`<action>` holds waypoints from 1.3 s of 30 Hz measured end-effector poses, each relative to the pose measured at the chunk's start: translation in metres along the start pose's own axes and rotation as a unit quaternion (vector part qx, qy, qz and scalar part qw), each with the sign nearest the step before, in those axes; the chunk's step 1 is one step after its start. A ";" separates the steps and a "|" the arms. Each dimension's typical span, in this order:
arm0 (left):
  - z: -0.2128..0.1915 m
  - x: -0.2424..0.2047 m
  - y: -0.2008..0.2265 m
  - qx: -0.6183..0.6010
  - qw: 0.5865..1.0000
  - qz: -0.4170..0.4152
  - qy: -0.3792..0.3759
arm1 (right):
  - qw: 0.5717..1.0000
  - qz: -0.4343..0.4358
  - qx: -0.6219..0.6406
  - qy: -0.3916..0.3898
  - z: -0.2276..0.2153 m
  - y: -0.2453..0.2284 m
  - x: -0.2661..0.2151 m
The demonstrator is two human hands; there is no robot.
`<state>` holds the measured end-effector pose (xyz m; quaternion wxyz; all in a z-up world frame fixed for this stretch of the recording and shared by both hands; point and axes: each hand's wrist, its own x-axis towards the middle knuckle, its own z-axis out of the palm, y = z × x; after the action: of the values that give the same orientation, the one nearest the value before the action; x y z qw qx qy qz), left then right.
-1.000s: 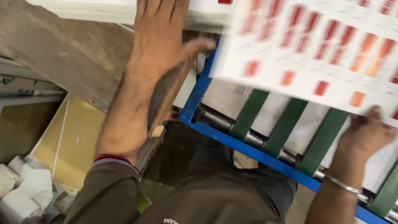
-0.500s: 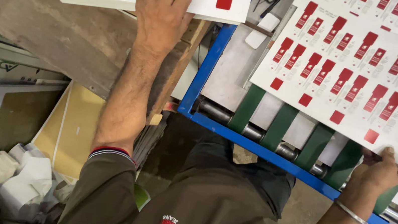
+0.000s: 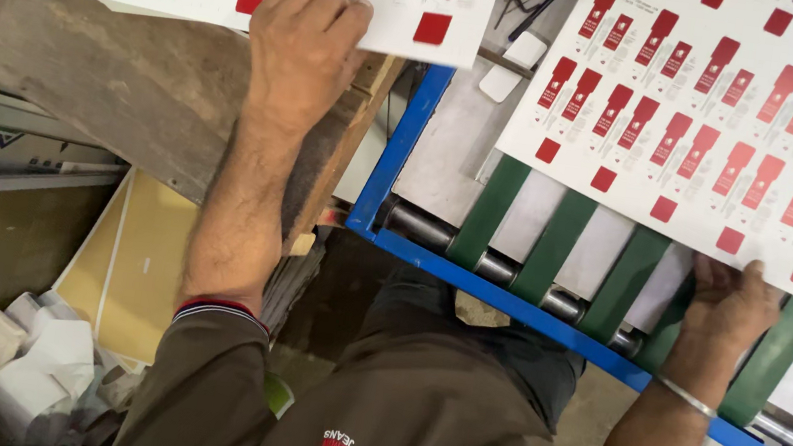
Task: The person separates individual sheets of printed paper from a large stack on a wooden table. They repeatedly pick up the top sheet with both hands and place it onto a blue and green conveyor belt system to the right. The paper sheets feature a grid of red and white printed labels.
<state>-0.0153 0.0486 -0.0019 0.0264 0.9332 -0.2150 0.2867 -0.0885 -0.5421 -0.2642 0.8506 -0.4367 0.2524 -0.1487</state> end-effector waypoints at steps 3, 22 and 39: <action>-0.012 0.003 -0.010 -0.123 0.992 -0.001 0.030 | 0.998 0.013 -0.060 0.003 -0.002 -0.004 -0.015; 0.017 0.019 0.110 -0.037 0.973 0.224 -0.036 | 0.978 0.065 0.068 -0.188 0.254 0.019 -0.133; 0.015 0.014 0.018 0.056 0.993 0.085 0.063 | 0.984 -0.094 -0.113 0.104 -0.050 -0.014 -0.021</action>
<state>-0.0044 0.0242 -0.0080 -0.0373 0.8916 -0.2752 0.3575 -0.1342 -0.5741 -0.2712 0.7470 -0.5339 0.3128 -0.2431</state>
